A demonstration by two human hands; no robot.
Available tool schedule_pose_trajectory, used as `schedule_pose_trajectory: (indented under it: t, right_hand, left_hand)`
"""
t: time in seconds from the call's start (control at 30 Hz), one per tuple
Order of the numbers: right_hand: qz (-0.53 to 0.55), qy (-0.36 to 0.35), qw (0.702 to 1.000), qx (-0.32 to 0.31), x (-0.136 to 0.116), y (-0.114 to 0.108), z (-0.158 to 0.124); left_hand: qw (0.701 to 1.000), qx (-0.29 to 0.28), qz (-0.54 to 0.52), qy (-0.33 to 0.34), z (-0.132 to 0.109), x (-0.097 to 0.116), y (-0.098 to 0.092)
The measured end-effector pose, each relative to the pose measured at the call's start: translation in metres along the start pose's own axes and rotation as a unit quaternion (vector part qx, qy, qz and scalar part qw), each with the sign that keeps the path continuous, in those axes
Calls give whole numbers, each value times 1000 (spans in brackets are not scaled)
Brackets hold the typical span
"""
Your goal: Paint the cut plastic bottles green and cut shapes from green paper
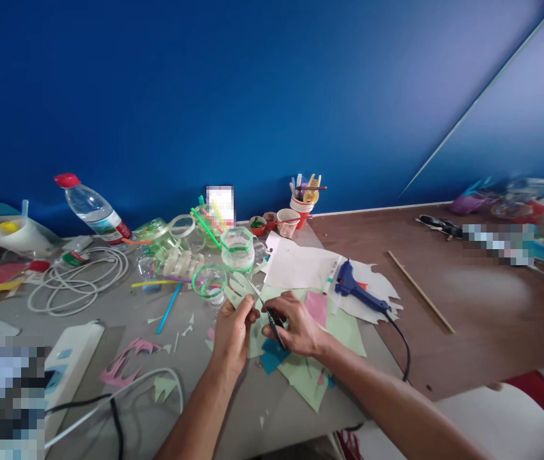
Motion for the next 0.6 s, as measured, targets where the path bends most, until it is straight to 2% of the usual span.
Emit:
schedule_pose_trajectory:
  t: [0.6]
  right_hand:
    - [-21, 10, 1000, 1, 7, 6, -1]
  left_hand:
    - [999, 27, 16, -8, 2, 3, -4]
Point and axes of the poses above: each hand's wrist, its own z-axis towards the middle knuckle, its own y-axis out of the palm, x = y × z, the point moved 8 cm from there along z, towards the middle knuckle, and after that the axes turned 2 degrees about y, right-handed, at the moved point
